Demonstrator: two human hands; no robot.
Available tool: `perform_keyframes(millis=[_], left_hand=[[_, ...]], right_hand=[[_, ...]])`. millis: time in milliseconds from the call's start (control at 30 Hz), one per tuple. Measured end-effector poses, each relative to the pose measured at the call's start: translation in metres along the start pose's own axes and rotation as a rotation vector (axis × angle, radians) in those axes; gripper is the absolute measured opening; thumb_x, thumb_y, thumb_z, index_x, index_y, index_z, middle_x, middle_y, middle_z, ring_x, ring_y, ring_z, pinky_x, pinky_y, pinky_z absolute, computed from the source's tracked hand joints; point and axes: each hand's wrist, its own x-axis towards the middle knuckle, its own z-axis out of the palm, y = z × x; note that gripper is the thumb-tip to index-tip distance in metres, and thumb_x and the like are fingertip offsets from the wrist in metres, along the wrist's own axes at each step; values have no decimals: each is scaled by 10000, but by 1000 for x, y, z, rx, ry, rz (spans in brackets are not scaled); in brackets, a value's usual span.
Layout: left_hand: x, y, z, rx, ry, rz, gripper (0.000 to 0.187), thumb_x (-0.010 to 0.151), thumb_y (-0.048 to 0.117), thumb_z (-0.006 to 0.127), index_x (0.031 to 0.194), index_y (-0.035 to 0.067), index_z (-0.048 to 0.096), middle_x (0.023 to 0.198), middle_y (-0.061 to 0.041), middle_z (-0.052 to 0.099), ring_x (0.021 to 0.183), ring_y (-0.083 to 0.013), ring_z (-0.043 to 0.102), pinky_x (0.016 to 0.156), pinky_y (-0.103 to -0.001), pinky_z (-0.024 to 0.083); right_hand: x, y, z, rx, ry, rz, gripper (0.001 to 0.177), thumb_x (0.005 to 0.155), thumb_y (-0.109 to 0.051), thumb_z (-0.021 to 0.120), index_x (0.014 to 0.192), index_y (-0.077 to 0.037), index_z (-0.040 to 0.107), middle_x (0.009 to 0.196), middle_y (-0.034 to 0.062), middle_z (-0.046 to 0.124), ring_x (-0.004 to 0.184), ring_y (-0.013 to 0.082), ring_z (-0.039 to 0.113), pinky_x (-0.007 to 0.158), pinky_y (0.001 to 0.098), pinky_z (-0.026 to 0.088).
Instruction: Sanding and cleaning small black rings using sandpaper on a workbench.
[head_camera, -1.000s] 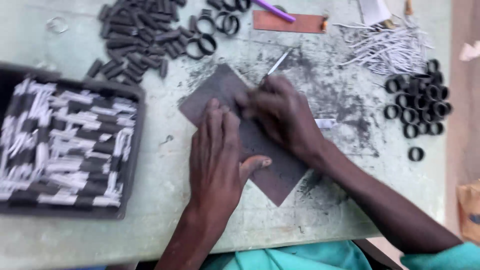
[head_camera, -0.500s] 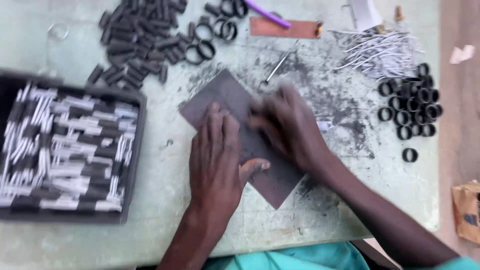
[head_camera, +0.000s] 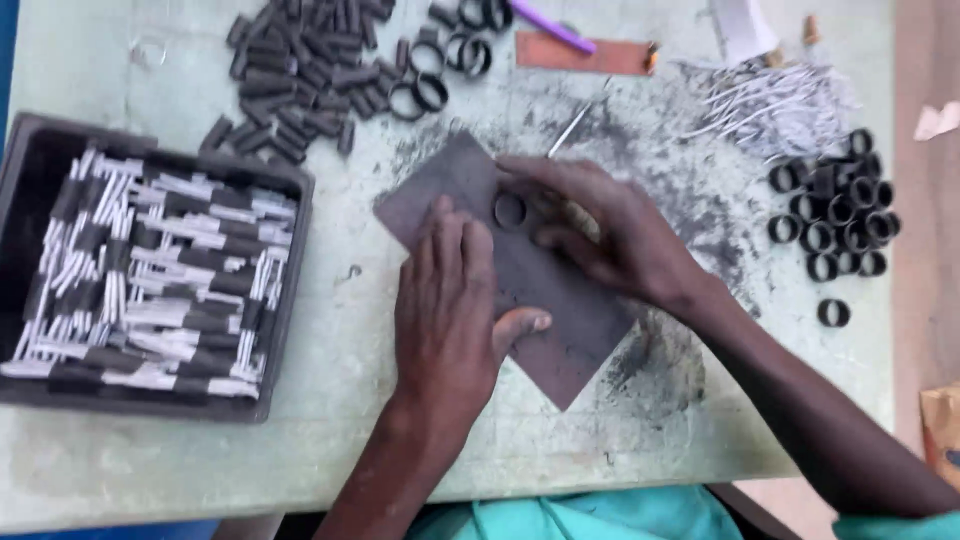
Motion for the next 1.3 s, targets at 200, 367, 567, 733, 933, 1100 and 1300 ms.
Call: perform_keyframes(millis=[200, 367, 567, 733, 933, 1100, 1300], left_hand=[[0, 0, 3, 0, -3, -7, 1035, 654, 625, 911, 1339, -1, 453, 1497, -235, 473, 1503, -372, 374, 1087, -440, 425], [-3, 2, 3, 20, -11, -43, 1004, 644, 646, 900, 1327, 44, 478, 1551, -247, 437, 1467, -364, 408, 1056, -430, 430], [2, -1, 3, 40, -28, -14, 1019, 668, 687, 859, 1349, 34, 477, 1531, -230, 453, 1498, -365, 374, 1051, -434, 437], [3, 1, 3, 20, -20, -46, 1035, 670, 654, 883, 1373, 26, 456, 1589, -285, 383, 1469, -386, 402, 1065, -430, 419], [9, 0, 0, -39, -11, -11, 1016, 632, 621, 919, 1329, 38, 463, 1513, -220, 459, 1472, -366, 401, 1048, -427, 424], [-1, -1, 10, 36, -20, 8, 1046, 653, 716, 843, 1363, 40, 477, 1542, -242, 447, 1472, -363, 402, 1028, -439, 441], [4, -1, 0, -40, 44, 22, 960, 586, 625, 953, 1197, 44, 494, 1409, -212, 504, 1423, -353, 455, 1038, -423, 457]], right_hand=[[-5, 4, 26, -141, 201, -70, 387, 936, -234, 757, 1255, -26, 690, 1222, 206, 654, 1130, 354, 627, 934, 437, 568], [-41, -5, 35, -173, 183, -118, 225, 1002, -95, 627, 1197, -20, 712, 1142, 191, 695, 1019, 348, 624, 844, 443, 500], [-103, -14, 27, -91, 115, 106, 450, 862, 27, 448, 1207, -89, 712, 1331, 122, 690, 1249, 314, 655, 1061, 394, 517], [-7, 6, 31, 14, 146, -73, 659, 593, 130, 349, 1194, 12, 594, 1296, 179, 664, 1182, 334, 672, 952, 367, 526], [-65, -20, 21, -51, -24, 458, 347, 771, 37, 497, 1050, -163, 543, 631, -14, 540, 571, 97, 477, 502, 316, 390], [-110, -16, 35, -157, 171, 435, 266, 975, -126, 603, 1214, -198, 697, 1230, -31, 765, 1030, 126, 765, 827, 266, 581], [26, 22, 34, -200, 322, -146, 345, 920, -225, 846, 1131, -38, 647, 965, 82, 758, 842, 250, 643, 806, 381, 478]])
